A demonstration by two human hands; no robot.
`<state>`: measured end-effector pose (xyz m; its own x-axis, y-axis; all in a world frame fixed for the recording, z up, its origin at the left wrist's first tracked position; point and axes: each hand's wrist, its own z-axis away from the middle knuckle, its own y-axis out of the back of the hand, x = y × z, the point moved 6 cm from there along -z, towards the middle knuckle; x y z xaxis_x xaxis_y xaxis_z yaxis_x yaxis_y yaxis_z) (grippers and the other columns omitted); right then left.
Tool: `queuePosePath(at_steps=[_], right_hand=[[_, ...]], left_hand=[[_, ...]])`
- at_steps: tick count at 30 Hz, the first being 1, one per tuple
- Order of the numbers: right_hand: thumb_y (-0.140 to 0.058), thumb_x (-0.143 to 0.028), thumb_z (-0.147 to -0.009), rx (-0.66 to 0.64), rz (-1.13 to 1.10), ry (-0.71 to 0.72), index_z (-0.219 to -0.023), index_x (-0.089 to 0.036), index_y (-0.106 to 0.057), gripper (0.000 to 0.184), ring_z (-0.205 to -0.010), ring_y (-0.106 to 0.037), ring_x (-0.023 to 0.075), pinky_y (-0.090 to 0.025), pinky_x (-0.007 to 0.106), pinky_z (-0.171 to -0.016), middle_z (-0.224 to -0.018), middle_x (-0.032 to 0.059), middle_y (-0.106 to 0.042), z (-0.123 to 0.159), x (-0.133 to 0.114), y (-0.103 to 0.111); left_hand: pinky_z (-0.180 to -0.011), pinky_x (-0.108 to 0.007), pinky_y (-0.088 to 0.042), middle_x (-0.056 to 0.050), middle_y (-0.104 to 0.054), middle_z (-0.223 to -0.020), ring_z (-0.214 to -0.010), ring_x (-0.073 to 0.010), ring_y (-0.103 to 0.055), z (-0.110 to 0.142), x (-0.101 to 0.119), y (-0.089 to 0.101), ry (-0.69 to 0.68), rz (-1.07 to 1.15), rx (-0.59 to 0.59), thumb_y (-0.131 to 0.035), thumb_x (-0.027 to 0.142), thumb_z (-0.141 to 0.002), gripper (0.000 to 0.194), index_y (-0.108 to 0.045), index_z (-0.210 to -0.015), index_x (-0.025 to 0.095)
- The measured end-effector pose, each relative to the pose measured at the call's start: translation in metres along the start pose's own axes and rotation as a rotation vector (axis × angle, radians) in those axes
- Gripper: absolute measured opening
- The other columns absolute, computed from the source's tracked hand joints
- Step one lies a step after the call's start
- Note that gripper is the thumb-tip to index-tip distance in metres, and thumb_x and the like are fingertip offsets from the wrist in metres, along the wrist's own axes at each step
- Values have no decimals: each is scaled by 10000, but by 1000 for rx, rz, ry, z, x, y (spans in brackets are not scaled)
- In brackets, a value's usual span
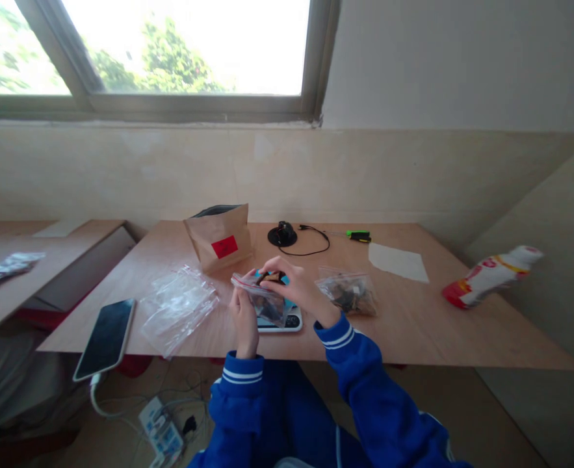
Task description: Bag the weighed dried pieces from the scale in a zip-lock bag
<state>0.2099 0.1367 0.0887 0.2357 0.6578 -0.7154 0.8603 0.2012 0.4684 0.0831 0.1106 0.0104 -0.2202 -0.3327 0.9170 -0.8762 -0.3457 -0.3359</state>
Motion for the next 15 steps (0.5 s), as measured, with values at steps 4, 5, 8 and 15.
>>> queuePosePath(at_steps=[4, 5, 8, 15], right_hand=[[-627, -311, -879, -62, 119, 69, -964, -207, -645, 135, -979, -622, 180, -489, 322, -891, -1002, 40, -665, 9, -6, -9], [-625, -320, -878, -54, 152, 80, -956, -202, -657, 144, -1005, -609, 185, -484, 331, -914, -1029, 52, -646, 11, -8, -11], [-613, -375, -879, -21, 259, 13, -1067, -223, -668, 248, -1046, -577, 204, -478, 376, -959, -1088, 76, -559, 18, -12, -14], [-642, -414, -848, 236, -110, -153, -1198, -227, -508, 419, -961, -637, 180, -556, 350, -858, -1039, 54, -589, 33, 10, -14]], left_hand=[[-907, -308, -516, -100, -697, -1130, -1032, -196, -658, 5, -1, 0, -22, -22, 44, -436, 479, -929, 443, -654, -1139, 155], [-922, -310, -509, -99, -690, -1148, -1046, -196, -651, 6, -1, 1, -28, -28, 61, -443, 479, -927, 440, -652, -1143, 158], [-968, -324, -484, -100, -674, -1183, -1079, -198, -638, 9, -3, 1, -24, -43, 107, -454, 483, -923, 440, -646, -1154, 162], [-912, -347, -517, -118, -694, -1119, -992, -206, -672, 13, -10, -2, 28, 9, 117, -441, 518, -916, 491, -625, -1178, 145]])
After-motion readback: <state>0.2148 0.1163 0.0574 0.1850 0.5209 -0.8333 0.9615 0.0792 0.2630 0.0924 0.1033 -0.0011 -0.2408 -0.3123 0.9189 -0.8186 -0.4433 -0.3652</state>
